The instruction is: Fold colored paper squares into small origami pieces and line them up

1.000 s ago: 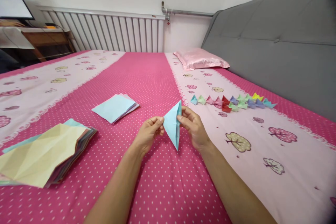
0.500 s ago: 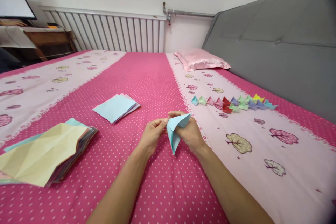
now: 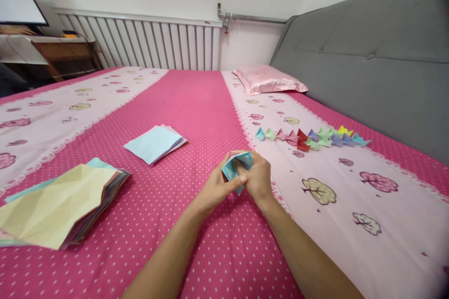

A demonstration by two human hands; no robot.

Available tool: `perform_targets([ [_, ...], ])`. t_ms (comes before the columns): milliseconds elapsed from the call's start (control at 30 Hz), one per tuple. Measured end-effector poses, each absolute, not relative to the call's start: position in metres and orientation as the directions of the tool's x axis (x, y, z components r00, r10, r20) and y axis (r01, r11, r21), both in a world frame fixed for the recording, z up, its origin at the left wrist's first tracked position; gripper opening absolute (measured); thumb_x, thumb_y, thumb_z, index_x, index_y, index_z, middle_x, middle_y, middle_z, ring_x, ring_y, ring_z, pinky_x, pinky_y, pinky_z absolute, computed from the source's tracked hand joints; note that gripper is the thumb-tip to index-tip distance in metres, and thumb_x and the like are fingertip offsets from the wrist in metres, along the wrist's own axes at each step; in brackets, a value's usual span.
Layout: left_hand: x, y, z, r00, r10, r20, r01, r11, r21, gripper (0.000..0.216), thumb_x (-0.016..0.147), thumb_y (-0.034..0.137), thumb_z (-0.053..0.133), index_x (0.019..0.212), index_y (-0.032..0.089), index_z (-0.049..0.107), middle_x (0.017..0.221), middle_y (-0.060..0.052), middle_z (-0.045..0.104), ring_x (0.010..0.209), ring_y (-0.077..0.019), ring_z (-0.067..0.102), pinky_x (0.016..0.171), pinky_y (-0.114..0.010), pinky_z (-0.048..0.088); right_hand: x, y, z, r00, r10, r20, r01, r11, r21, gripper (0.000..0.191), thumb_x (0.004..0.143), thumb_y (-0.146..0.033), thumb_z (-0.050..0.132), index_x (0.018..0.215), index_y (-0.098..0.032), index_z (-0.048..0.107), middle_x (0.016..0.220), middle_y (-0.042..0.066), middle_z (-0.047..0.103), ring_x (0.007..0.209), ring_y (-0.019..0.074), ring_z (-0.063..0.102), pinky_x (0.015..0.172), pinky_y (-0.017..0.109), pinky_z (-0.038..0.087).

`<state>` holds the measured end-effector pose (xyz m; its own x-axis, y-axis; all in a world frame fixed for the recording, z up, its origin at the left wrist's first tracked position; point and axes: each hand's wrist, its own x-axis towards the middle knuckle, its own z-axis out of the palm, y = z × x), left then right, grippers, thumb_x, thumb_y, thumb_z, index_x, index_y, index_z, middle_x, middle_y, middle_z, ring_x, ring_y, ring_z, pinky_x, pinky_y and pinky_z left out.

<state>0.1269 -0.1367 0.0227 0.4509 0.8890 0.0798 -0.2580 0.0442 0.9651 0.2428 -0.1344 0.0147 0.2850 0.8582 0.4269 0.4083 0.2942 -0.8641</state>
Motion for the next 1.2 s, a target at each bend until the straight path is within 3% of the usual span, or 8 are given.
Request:
perform_targets([
  [267, 0.129, -0.132, 0.016, 0.237, 0.972, -0.008, -0.414, 0.108, 0.904, 0.025, 0.073, 0.014, 0.060, 0.096, 0.020, 0.066, 0.099, -0.004, 0.067, 0.099, -0.0173, 0.056, 0.079, -0.022, 0.045, 0.248, -0.131, 0.016, 0.061, 0.838, 0.542, 0.341, 0.492, -0.801, 0.043, 0.069, -0.005, 0.049, 0.098, -0.029, 0.068, 0.099, 0.002, 0.065, 0.094, 0.0188, 0.059, 0.088, 0.035, 0.043],
  [433, 0.126, -0.126, 0.024, 0.196, 0.966, -0.169, -0.561, 0.252, 0.788, 0.032, 0.075, 0.009, 0.054, 0.104, 0.017, 0.063, 0.083, -0.004, 0.070, 0.075, -0.0137, 0.063, 0.067, -0.020, 0.048, 0.255, -0.128, 0.019, -0.074, 0.866, 0.495, 0.337, 0.489, -0.805, 0.041, 0.076, -0.007, 0.047, 0.101, -0.032, 0.067, 0.117, 0.002, 0.055, 0.108, 0.0187, 0.051, 0.096, 0.039, 0.038],
  [533, 0.123, -0.125, 0.031, 0.263, 0.945, -0.195, -0.648, 0.322, 0.690, 0.037, 0.076, 0.005, 0.046, 0.111, 0.012, 0.058, 0.083, -0.007, 0.070, 0.075, -0.0138, 0.065, 0.074, -0.022, 0.049, 0.259, -0.129, 0.021, -0.166, 0.860, 0.482, 0.346, 0.509, -0.788, 0.041, 0.079, -0.009, 0.046, 0.107, -0.033, 0.064, 0.128, 0.001, 0.047, 0.116, 0.0186, 0.044, 0.102, 0.040, 0.031],
  [633, 0.115, -0.125, 0.035, 0.424, 0.894, -0.144, -0.700, 0.425, 0.574, 0.050, 0.072, 0.005, 0.041, 0.121, 0.008, 0.048, 0.099, -0.011, 0.067, 0.095, -0.0189, 0.062, 0.088, -0.030, 0.045, 0.262, -0.132, 0.025, -0.240, 0.863, 0.445, 0.329, 0.504, -0.799, 0.044, 0.080, -0.010, 0.044, 0.114, -0.034, 0.059, 0.139, -0.001, 0.036, 0.127, 0.0206, 0.032, 0.106, 0.044, 0.023],
  [767, 0.106, -0.125, 0.034, 0.586, 0.810, 0.010, -0.720, 0.515, 0.466, 0.060, 0.070, 0.022, 0.044, 0.127, 0.004, 0.041, 0.119, -0.017, 0.057, 0.117, -0.0303, 0.047, 0.098, -0.044, 0.036, 0.266, -0.136, 0.030, -0.343, 0.845, 0.409, 0.273, 0.507, -0.818, 0.048, 0.078, -0.014, 0.047, 0.120, -0.038, 0.053, 0.146, -0.005, 0.024, 0.132, 0.0259, 0.023, 0.106, 0.051, 0.018],
  [867, 0.106, -0.126, 0.033, 0.582, 0.813, 0.001, -0.713, 0.509, 0.482, 0.054, 0.077, 0.030, 0.047, 0.124, 0.003, 0.043, 0.120, -0.018, 0.056, 0.118, -0.0299, 0.046, 0.099, -0.042, 0.037, 0.266, -0.137, 0.030, -0.345, 0.841, 0.418, 0.283, 0.517, -0.808, 0.041, 0.080, -0.022, 0.051, 0.117, -0.037, 0.055, 0.146, -0.005, 0.022, 0.133, 0.0273, 0.021, 0.106, 0.053, 0.016],
  [1000, 0.114, -0.127, 0.031, 0.511, 0.857, -0.071, -0.674, 0.451, 0.585, 0.036, 0.085, 0.019, 0.044, 0.119, 0.008, 0.050, 0.114, -0.015, 0.060, 0.109, -0.0216, 0.054, 0.094, -0.032, 0.043, 0.262, -0.133, 0.025, -0.243, 0.868, 0.433, 0.283, 0.490, -0.824, 0.029, 0.082, -0.032, 0.054, 0.110, -0.035, 0.061, 0.144, 0.000, 0.028, 0.128, 0.0254, 0.033, 0.104, 0.050, 0.025],
  [1200, 0.119, -0.130, 0.029, 0.522, 0.849, -0.080, -0.639, 0.452, 0.622, 0.033, 0.090, 0.026, 0.037, 0.113, 0.009, 0.054, 0.109, -0.014, 0.061, 0.101, -0.0213, 0.059, 0.088, -0.033, 0.047, 0.259, -0.132, 0.024, -0.238, 0.874, 0.424, 0.313, 0.483, -0.818, 0.050, 0.067, -0.036, 0.071, 0.115, -0.039, 0.056, 0.143, 0.002, 0.029, 0.123, 0.0251, 0.038, 0.099, 0.047, 0.035],
])
